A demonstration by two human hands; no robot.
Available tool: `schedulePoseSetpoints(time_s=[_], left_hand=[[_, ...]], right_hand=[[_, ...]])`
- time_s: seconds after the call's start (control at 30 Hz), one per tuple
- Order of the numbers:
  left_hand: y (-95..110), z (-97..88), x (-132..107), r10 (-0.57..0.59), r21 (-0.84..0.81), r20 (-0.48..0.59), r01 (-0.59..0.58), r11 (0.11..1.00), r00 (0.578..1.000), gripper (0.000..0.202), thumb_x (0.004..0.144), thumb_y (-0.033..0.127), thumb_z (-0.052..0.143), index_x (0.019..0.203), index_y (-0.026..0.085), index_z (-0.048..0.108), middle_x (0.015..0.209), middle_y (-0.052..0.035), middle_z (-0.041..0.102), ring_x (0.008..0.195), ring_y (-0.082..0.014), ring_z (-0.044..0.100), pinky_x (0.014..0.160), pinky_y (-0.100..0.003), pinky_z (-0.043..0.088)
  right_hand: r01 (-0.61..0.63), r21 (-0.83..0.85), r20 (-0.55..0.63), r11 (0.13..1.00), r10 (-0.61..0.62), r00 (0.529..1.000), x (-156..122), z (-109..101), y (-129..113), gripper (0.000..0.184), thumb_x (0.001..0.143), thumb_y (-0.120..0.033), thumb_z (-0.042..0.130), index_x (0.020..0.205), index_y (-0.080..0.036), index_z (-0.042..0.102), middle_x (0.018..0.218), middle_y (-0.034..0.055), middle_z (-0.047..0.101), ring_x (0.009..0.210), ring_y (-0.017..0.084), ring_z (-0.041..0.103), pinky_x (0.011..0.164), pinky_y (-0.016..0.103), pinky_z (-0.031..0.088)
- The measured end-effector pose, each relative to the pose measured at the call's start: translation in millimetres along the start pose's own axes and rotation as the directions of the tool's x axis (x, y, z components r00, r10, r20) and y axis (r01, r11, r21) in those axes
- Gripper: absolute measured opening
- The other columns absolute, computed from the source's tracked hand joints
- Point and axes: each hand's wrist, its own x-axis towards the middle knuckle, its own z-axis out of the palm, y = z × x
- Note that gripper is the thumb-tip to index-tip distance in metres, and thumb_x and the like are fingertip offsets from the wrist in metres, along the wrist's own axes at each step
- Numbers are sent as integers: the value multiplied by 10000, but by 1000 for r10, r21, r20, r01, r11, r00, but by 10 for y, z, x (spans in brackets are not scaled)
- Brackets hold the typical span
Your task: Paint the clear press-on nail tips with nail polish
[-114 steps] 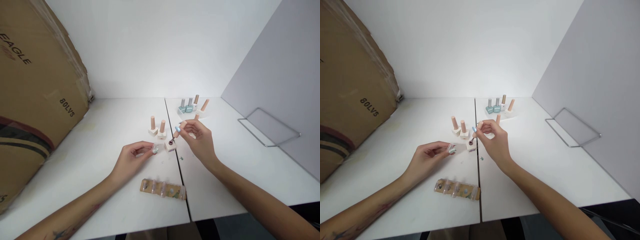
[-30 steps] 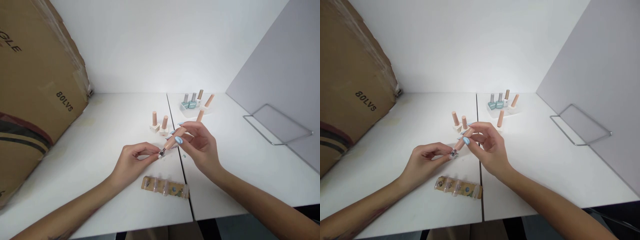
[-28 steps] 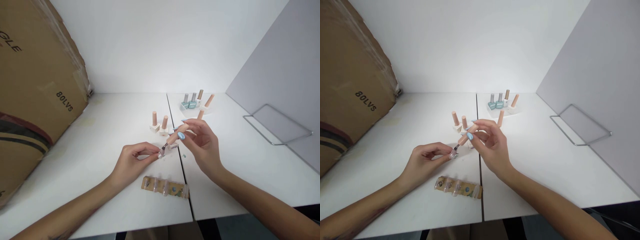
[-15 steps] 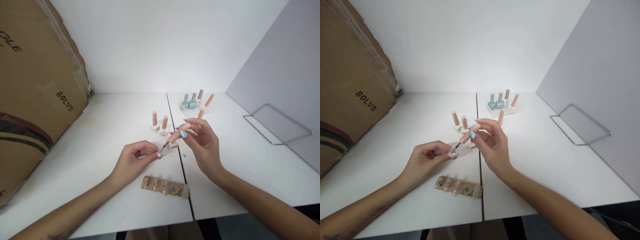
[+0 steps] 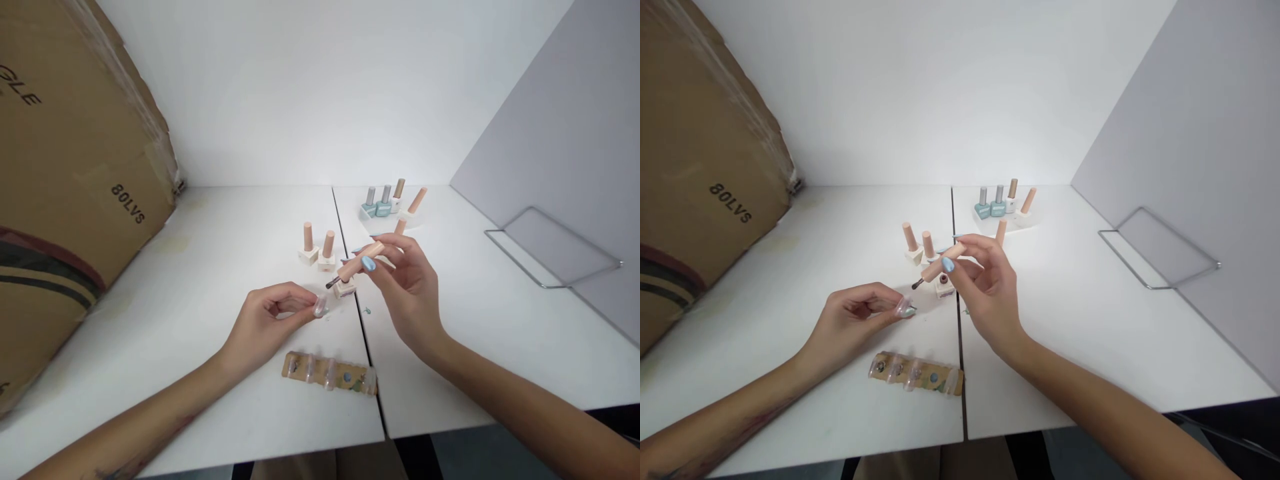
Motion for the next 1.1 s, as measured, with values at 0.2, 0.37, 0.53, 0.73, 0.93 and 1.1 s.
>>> schedulePoseSetpoints(time_s=[0.2, 0.37, 0.53, 0.73, 0.93, 1.1], left_hand=[[-1, -15, -16, 58, 53, 1, -58, 997, 998, 29, 790, 225, 742, 794, 198, 751, 796, -16, 784, 736, -161, 738, 721, -239, 612], [-19, -10, -20, 130, 149, -15, -126, 981, 991, 20, 791, 219, 736, 788, 207, 751, 810, -19, 784, 758, -175, 734, 754, -269, 614], [-30, -17, -32, 165, 200, -5, -161, 967, 986, 35, 800, 224, 723, 794, 203, 749, 800, -22, 783, 743, -181, 731, 710, -271, 617], [-31, -22, -43, 196, 236, 23, -196, 952, 980, 48, 817, 226, 706, 807, 208, 750, 809, -23, 785, 747, -177, 726, 656, -242, 610], [-36, -22, -36, 187, 252, 7, -182, 950, 982, 48, 810, 235, 713, 800, 205, 750, 806, -28, 785, 742, -184, 729, 662, -255, 614], [-35, -33, -41, 194, 254, 25, -194, 948, 981, 61, 822, 238, 699, 814, 206, 750, 816, -29, 786, 746, -187, 730, 675, -270, 616]], right_hand=[[45, 37, 168, 998, -50, 985, -48, 11, 0, 240, 837, -128, 668, 1032, -253, 602, 828, -18, 678, 783, 135, 709, 736, 317, 597], [95, -41, 62, 995, -92, 994, -27, 12, -16, 245, 855, -128, 648, 1045, -274, 598, 770, -28, 664, 856, 150, 707, 741, 322, 604], [151, -34, 119, 988, -146, 982, -47, 4, -25, 265, 849, -130, 654, 1061, -279, 598, 773, -25, 670, 791, 156, 707, 731, 352, 611], [152, -53, 147, 987, -142, 979, -55, 14, -18, 265, 853, -112, 644, 1064, -264, 597, 789, -16, 676, 812, 151, 700, 742, 344, 598], [207, -52, 102, 977, -201, 974, -35, 7, -54, 265, 863, -103, 626, 1062, -273, 586, 743, -30, 665, 777, 153, 709, 725, 346, 603], [199, -45, 205, 979, -186, 961, -77, 4, 8, 307, 838, -102, 656, 1094, -262, 599, 866, 9, 685, 847, 165, 702, 731, 349, 606]])
